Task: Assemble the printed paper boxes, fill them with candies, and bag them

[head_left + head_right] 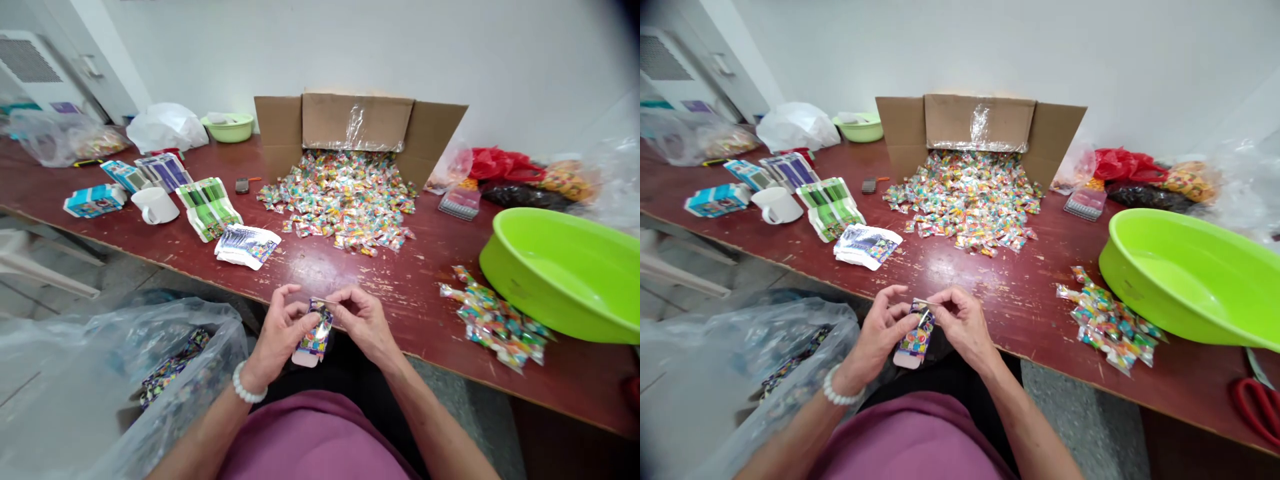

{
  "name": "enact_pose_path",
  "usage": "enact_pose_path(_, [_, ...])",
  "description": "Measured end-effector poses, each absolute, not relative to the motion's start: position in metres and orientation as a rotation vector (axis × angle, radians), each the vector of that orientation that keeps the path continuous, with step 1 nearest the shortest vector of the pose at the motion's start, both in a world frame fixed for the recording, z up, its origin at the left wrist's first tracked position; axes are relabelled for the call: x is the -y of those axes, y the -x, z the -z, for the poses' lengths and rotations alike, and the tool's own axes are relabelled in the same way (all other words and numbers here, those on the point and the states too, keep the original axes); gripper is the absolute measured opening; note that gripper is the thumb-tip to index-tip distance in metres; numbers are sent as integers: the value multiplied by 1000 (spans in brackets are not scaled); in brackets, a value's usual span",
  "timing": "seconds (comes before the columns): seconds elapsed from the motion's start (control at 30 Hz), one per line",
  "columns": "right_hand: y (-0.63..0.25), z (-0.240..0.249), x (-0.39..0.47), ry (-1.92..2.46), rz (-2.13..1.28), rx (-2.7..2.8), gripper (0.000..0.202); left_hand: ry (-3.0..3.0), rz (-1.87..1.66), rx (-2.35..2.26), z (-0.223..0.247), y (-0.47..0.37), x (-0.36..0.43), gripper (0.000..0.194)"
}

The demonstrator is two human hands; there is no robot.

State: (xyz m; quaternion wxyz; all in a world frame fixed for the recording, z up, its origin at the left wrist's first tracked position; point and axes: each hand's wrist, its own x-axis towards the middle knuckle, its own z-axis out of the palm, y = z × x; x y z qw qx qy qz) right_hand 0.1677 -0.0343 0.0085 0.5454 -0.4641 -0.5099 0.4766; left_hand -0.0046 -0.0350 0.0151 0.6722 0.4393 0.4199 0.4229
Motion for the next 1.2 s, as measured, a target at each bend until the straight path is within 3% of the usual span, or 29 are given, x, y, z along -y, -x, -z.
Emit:
enact_pose_path(0.1, [-167, -7, 37, 1122, -1065, 1210, 19, -865, -738, -843, -16, 2, 33, 51])
enact_pose_path(0.2, [-168, -6, 38, 1119, -1090, 1308, 21, -758, -626, -852, -13, -1, 33, 57])
enact_pose_path(0.47, [-168, -11, 24, 1106, -1392, 1224, 28, -920, -710, -995, -5, -8, 31, 71])
enact_pose_path(0.73, [-157, -17, 23, 1077, -1460, 1040, 26, -1085, -714, -941, -7, 5, 28, 75])
enact_pose_path(1.03, [-156, -10, 35, 1044, -1048, 1404, 16, -980, -711, -975, -8, 2, 29, 83])
enact_pose_path(1.2, [-158, -10, 28, 1118, -1152, 1374, 12, -1048, -714, -956, -6, 1, 26, 77])
